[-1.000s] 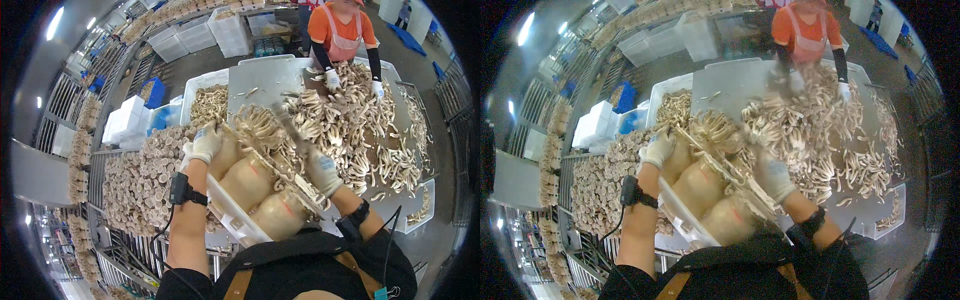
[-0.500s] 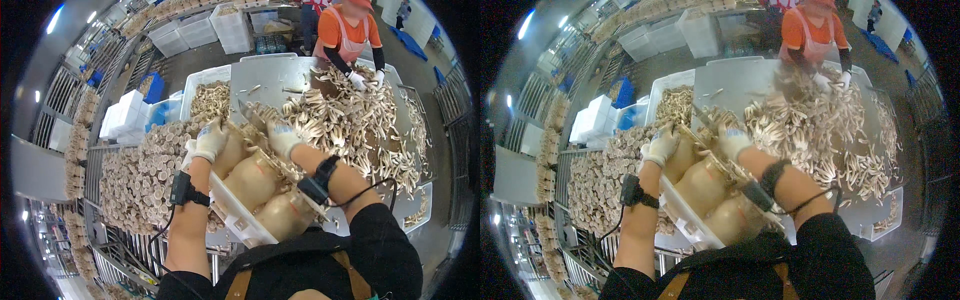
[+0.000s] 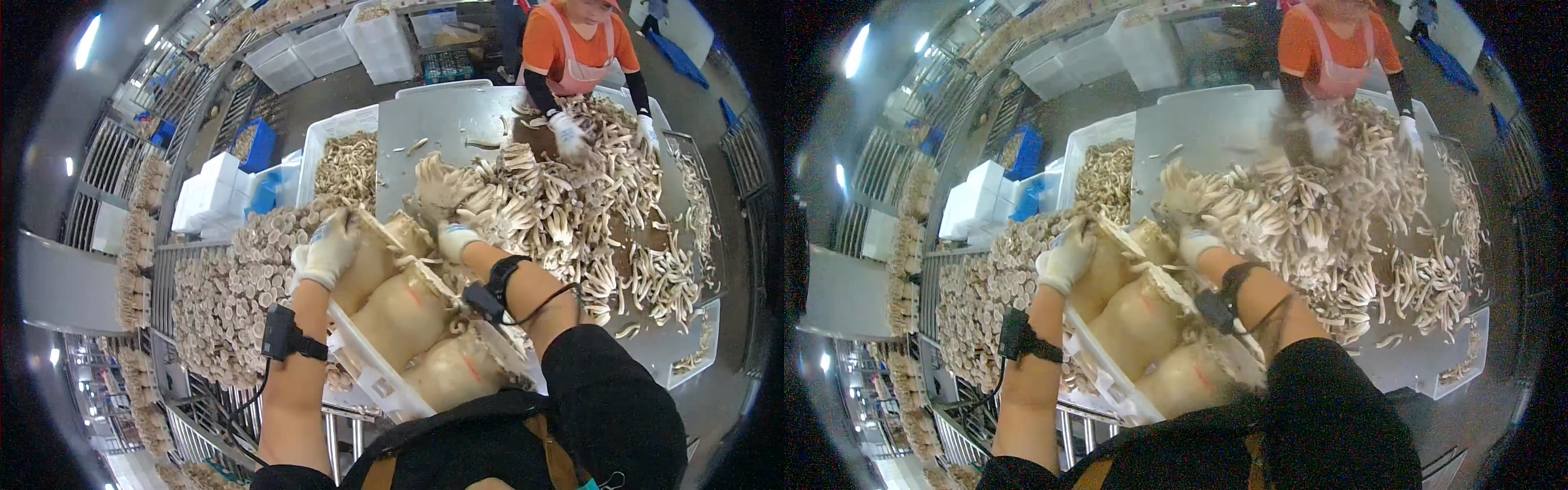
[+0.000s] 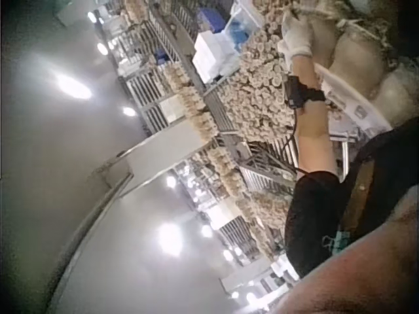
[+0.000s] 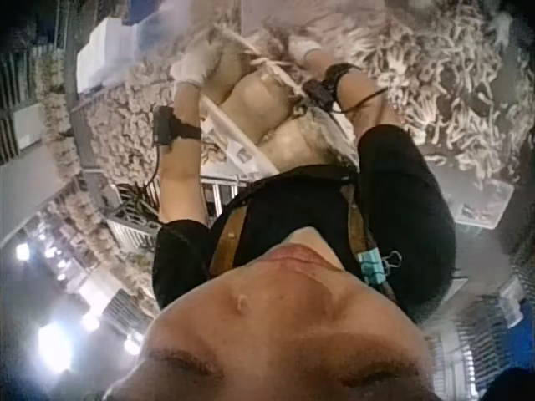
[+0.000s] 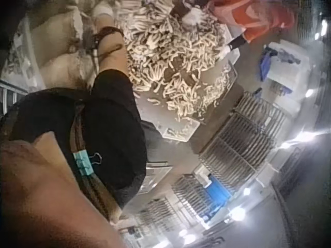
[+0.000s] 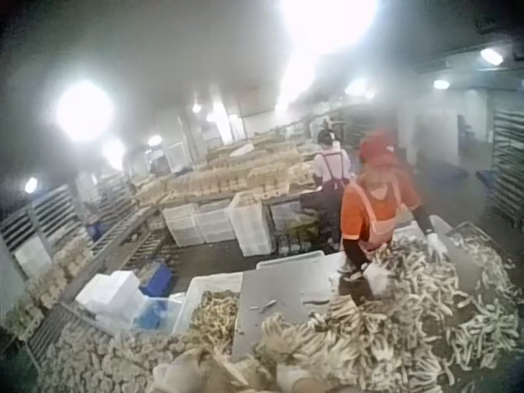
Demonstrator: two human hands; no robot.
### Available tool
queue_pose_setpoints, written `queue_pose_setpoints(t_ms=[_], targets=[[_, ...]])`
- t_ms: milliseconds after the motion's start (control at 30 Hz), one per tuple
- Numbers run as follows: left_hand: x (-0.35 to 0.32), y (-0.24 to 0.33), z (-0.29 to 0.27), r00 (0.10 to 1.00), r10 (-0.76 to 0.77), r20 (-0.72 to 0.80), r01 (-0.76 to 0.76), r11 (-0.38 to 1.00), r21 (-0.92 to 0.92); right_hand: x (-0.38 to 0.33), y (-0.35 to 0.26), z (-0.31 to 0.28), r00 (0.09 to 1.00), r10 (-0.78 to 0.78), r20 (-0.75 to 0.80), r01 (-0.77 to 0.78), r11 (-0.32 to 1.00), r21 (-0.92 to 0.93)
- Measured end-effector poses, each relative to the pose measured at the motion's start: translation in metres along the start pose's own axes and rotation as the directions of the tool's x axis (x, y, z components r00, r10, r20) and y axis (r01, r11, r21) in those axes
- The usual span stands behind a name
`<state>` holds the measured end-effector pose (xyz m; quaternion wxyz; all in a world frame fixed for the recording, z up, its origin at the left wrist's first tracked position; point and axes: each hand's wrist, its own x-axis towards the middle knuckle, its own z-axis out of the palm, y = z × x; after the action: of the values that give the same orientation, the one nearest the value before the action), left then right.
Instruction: Harvesting mushrooms from growing bottles by cutting them with a knife and sorting them into containers.
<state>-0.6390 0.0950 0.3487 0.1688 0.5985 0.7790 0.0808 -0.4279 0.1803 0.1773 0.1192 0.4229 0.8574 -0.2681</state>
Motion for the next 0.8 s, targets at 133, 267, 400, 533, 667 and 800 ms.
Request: queue_pose_setpoints(t_ms=[133, 267, 400, 533, 667, 800], targets=[[-0.003, -0.013, 0.0, 0.998, -0.063, 0.008, 0.062, 0.998, 0.017, -0.058, 0.046, -0.007, 0.95, 0.034, -0.309, 0.001, 0.994, 0.112], [0.001, -0.006, 0.007, 0.993, -0.081, -0.084, 0.082, 0.996, 0.018, -0.084, 0.035, 0.003, 0.849, 0.049, -0.526, -0.073, 0.997, -0.025], [-0.001, -0.009, 0.003, 0.993, -0.059, -0.101, 0.063, 0.998, 0.031, -0.06, 0.004, 0.012, 0.953, -0.029, -0.302, 0.079, 0.985, 0.154], [0.002, -0.027, 0.013, 0.966, 0.18, -0.186, -0.151, 0.975, 0.163, -0.03, 0.0, 0.016, 0.98, -0.076, -0.183, 0.077, 0.997, -0.003], [-0.006, -0.001, -0.002, 0.998, 0.012, -0.064, -0.009, 0.999, 0.04, -0.019, 0.001, -0.029, 0.973, -0.195, 0.121, 0.211, 0.968, -0.135], [0.0, -0.009, -0.002, 0.993, 0.042, -0.106, -0.036, 0.998, 0.057, 0.04, 0.029, 0.028, 0.989, -0.067, 0.13, 0.063, 0.997, 0.037]])
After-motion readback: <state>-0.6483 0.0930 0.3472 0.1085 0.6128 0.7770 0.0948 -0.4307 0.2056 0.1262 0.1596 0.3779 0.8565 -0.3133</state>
